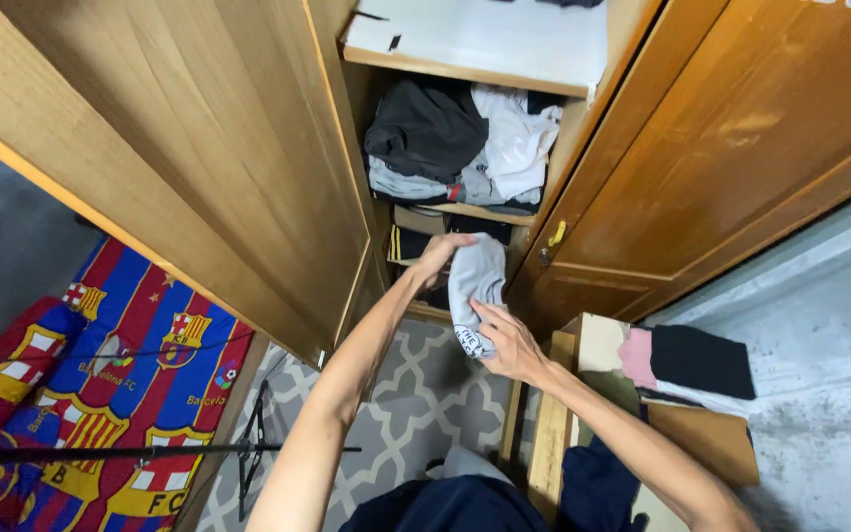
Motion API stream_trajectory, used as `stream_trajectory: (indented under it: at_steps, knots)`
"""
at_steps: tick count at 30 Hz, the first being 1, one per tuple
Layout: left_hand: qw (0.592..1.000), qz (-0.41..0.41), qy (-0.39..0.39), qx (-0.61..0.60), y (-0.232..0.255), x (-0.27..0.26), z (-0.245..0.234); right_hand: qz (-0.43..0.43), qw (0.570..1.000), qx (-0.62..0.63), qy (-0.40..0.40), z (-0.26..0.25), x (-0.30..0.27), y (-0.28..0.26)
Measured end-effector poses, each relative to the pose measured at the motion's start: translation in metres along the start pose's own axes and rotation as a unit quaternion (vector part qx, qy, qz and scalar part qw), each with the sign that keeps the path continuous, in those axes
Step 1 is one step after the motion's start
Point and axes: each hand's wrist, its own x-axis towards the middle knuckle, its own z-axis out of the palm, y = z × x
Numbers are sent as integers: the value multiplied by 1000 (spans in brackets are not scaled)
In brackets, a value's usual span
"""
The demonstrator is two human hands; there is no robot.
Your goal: The person folds a white t-shirt and a brown t-shirt on a small wooden stool and places them into a wooden wardrobe shelf. The person handles the shirts one at a time, smoothing and aligning them before stacking them with other folded clothes.
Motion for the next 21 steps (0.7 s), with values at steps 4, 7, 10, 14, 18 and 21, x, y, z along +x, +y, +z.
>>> stream_trajectory:
  at_steps: [4, 7, 10, 14, 18, 21]
  knots:
    - [967, 203, -21, 149, 84, -22, 17, -30, 996, -69, 41, -18, 31, 8]
    - [963, 234, -63, 115, 135, -7, 19, -55, 984, -149, 81, -30, 52, 19]
    - [945, 266, -70, 177, 189, 0, 30, -88, 966, -222, 103, -51, 85, 27]
    - [921, 326, -95, 188, 276, -20, 55, -115, 931, -316, 142, -78, 139, 42]
    - [911, 375, -85, 153, 348, -18, 66, -85, 897, -387, 197, -108, 195, 61]
    - [883, 427, -87, 173, 397, 4, 70, -4, 905, -391, 166, -114, 219, 108]
